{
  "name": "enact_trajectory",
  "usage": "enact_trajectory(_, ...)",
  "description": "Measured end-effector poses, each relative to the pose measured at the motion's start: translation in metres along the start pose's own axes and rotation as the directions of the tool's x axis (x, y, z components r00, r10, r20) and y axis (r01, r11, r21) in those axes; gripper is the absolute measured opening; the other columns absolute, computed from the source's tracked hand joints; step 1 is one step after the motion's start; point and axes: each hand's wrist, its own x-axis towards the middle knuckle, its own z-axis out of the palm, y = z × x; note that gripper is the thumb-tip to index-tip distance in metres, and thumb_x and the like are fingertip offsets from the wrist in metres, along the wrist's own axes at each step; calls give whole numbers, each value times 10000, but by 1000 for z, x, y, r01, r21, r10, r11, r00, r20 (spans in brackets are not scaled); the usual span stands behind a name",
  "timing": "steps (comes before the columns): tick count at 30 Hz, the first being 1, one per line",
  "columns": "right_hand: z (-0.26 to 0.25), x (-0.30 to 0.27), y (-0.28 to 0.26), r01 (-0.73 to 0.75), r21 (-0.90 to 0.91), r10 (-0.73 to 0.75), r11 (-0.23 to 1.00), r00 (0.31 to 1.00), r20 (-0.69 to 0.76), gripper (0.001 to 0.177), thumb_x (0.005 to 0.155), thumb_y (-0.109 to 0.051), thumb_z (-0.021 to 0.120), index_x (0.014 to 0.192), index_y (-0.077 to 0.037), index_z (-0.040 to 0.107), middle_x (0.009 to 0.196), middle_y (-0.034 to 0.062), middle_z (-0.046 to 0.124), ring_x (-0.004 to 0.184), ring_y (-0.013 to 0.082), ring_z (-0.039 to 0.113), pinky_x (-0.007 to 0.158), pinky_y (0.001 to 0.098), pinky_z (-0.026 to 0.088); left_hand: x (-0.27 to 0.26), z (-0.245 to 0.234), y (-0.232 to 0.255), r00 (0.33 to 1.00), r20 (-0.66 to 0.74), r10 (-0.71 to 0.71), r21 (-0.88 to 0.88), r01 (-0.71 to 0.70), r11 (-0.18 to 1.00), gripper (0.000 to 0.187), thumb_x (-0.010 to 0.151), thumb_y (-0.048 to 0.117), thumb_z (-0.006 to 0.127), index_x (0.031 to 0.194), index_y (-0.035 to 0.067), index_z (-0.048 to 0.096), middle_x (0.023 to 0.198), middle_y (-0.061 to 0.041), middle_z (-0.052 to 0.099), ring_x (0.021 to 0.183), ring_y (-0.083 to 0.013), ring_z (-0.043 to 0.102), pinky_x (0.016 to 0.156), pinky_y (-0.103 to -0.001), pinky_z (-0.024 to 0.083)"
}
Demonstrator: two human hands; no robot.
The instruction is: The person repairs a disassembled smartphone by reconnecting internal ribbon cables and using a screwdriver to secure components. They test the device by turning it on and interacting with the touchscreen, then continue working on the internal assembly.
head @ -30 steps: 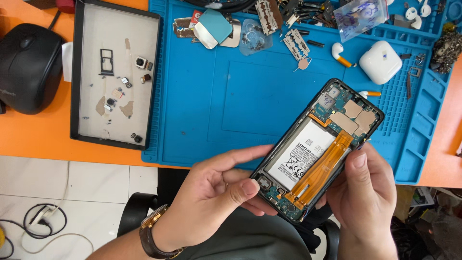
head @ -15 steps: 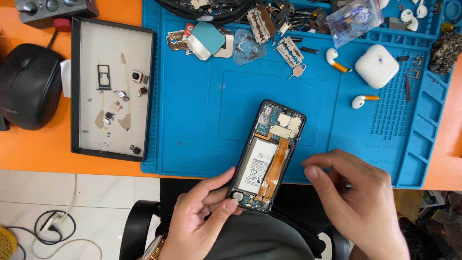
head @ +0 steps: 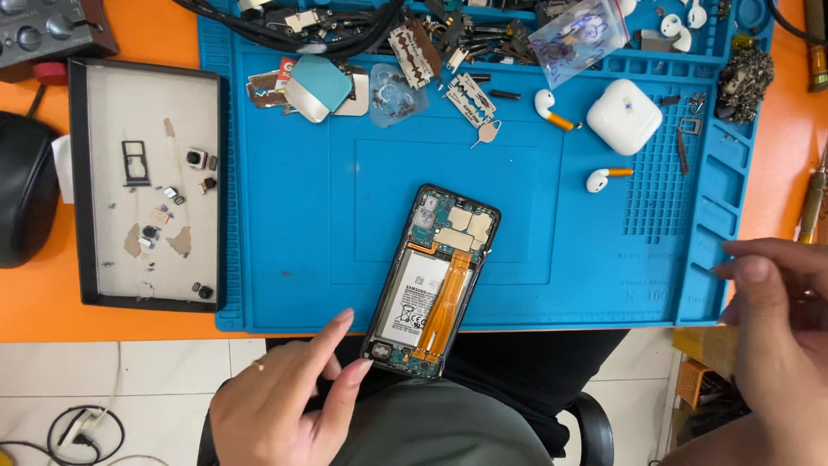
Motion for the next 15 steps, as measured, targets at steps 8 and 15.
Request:
enact_trajectory(8, -34, 33, 65, -138, -232, 41, 963, 924, -380, 176, 1376, -74, 575, 1455, -33, 727, 1242, 115, 700, 960, 253, 589, 797, 432, 473, 34, 16, 44, 982, 6, 191, 297, -184, 937, 830, 886, 776, 687, 1500, 219, 655, 1446, -136, 696, 1262, -329, 698, 980, -514, 570)
enact_trajectory(15, -28, 44, 55, -84, -379, -9, 922, 972, -236, 232, 1149, -141, 754, 1318, -6, 837, 1055, 126, 741, 813, 273, 675, 751, 475, 514, 39, 28, 56, 982, 53, 180, 458, -184, 869, 894, 850, 768, 658, 1556, 225, 577, 1520, -116, 712, 1215, -301, 736, 969, -478, 543)
